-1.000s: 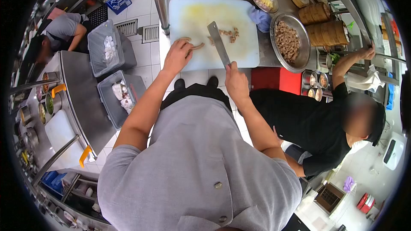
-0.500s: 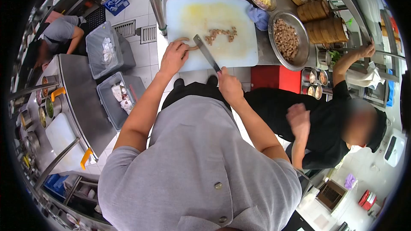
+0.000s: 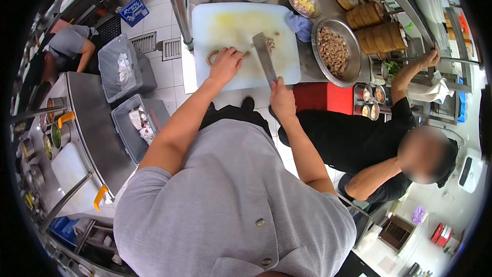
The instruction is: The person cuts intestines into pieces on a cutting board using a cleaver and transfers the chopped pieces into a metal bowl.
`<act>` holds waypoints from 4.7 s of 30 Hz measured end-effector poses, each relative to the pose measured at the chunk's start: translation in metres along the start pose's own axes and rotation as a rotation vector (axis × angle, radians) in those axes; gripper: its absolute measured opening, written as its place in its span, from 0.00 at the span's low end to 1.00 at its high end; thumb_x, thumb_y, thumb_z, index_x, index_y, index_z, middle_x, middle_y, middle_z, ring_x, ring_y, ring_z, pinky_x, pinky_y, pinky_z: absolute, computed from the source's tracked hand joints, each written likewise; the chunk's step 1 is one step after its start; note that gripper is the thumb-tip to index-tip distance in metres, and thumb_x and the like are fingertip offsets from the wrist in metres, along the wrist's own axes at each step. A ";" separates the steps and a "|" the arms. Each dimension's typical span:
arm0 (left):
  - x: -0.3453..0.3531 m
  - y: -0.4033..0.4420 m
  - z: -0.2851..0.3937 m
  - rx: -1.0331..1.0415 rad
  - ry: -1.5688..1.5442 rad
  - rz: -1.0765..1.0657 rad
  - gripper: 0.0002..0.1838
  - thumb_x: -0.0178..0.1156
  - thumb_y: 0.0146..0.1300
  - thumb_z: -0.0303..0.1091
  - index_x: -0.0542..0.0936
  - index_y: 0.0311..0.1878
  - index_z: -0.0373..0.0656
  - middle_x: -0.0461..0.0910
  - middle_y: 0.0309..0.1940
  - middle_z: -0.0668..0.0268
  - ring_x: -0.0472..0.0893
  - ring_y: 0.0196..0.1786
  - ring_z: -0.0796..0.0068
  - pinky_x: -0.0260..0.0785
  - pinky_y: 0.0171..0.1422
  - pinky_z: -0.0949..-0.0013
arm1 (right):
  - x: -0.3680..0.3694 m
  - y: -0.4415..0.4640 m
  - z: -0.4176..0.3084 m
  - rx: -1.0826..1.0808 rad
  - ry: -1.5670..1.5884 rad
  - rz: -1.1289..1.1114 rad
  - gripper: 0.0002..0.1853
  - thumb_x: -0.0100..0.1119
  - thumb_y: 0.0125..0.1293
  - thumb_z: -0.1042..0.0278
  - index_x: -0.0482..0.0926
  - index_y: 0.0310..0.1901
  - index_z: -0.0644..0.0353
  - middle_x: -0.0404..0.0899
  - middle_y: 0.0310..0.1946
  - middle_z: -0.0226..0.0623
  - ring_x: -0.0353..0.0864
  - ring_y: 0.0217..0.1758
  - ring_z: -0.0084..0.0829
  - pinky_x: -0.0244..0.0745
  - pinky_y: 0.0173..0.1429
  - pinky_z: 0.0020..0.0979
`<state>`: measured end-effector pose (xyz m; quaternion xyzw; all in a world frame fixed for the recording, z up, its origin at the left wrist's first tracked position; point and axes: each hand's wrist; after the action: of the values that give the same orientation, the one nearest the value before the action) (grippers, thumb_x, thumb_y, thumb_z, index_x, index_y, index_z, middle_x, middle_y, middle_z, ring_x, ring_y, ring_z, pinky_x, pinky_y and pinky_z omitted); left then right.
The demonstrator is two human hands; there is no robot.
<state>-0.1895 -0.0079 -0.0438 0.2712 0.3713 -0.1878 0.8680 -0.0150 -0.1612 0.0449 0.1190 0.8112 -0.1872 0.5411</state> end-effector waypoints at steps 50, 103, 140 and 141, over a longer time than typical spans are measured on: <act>-0.047 -0.037 -0.012 0.033 -0.015 0.104 0.08 0.70 0.61 0.26 0.85 0.43 0.43 0.81 0.39 0.60 0.80 0.59 0.51 0.74 0.62 0.53 | 0.003 -0.027 -0.035 -0.089 -0.003 -0.054 0.13 0.48 0.83 0.58 0.69 0.48 0.62 0.82 0.26 0.63 0.83 0.33 0.68 0.76 0.39 0.64; -0.054 -0.019 -0.023 0.074 0.065 -0.032 0.11 0.70 0.61 0.31 0.85 0.47 0.46 0.81 0.52 0.67 0.77 0.59 0.60 0.68 0.65 0.54 | 0.002 -0.023 -0.022 -0.068 -0.006 0.012 0.12 0.46 0.83 0.59 0.68 0.49 0.60 0.83 0.26 0.60 0.84 0.34 0.66 0.78 0.40 0.63; -0.061 -0.033 -0.044 -0.033 -0.078 -0.049 0.09 0.64 0.62 0.24 0.85 0.46 0.43 0.80 0.47 0.61 0.80 0.50 0.54 0.79 0.57 0.54 | 0.016 -0.015 -0.026 -0.147 -0.066 -0.038 0.12 0.46 0.83 0.58 0.68 0.47 0.61 0.83 0.25 0.61 0.84 0.33 0.66 0.77 0.39 0.63; -0.063 -0.035 -0.043 -0.041 -0.076 -0.048 0.09 0.64 0.62 0.24 0.85 0.46 0.43 0.80 0.47 0.61 0.80 0.50 0.54 0.79 0.57 0.54 | 0.011 -0.018 -0.030 -0.153 -0.066 -0.044 0.12 0.46 0.83 0.58 0.68 0.47 0.61 0.83 0.25 0.61 0.84 0.33 0.66 0.77 0.39 0.63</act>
<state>-0.2728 -0.0015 -0.0334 0.2368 0.3481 -0.2110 0.8822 -0.0519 -0.1643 0.0480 0.0533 0.8073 -0.1406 0.5707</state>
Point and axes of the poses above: each hand's wrist, its own y-axis towards the middle knuckle, its own x-axis out of the palm, z = x × y
